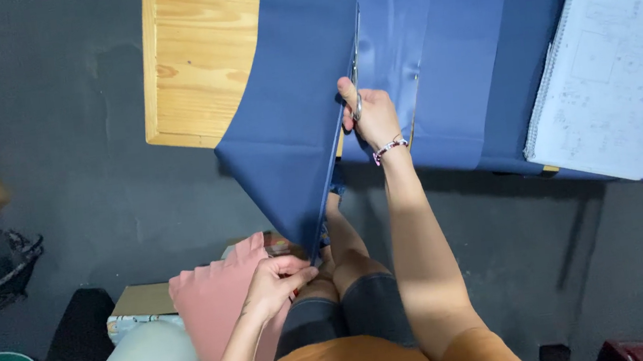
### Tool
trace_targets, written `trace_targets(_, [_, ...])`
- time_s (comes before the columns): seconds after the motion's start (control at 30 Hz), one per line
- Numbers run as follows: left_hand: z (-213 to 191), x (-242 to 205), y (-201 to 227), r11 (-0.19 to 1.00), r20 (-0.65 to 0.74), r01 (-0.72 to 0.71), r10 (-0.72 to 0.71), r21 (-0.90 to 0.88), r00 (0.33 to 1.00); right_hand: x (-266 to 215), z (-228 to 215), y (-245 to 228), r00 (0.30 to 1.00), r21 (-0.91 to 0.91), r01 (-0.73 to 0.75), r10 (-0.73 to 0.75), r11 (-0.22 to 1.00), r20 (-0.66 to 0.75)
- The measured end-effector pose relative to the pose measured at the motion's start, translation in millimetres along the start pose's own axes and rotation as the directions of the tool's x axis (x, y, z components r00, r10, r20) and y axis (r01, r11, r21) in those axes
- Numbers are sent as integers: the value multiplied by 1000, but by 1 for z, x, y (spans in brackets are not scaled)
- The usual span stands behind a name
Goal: The person cuts a large piece of blue fabric using scissors, following a pattern on a notebook. They also handle a water bottle and a measuring tape during the process.
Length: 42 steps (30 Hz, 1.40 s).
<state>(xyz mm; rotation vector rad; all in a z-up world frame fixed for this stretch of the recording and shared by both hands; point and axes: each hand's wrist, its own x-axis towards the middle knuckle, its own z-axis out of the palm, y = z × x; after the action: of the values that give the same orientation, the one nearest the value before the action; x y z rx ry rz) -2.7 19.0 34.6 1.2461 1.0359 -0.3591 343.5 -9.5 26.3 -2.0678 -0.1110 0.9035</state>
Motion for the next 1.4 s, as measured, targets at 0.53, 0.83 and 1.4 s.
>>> trace_targets(0.53, [-4, -9, 36, 987, 45, 130, -126, -90, 991, -16, 4, -30, 1000, -31, -26, 25, 999, -17])
trace_targets(0.83, [-4, -6, 30, 990, 54, 103, -98, -99, 994, -12, 8, -25, 997, 3, -19, 19, 1000, -69])
trace_targets(1.4, [-25, -24, 24, 984, -236, -181, 175, -2, 956, -164, -26, 97, 975, -97, -110, 127, 989, 182])
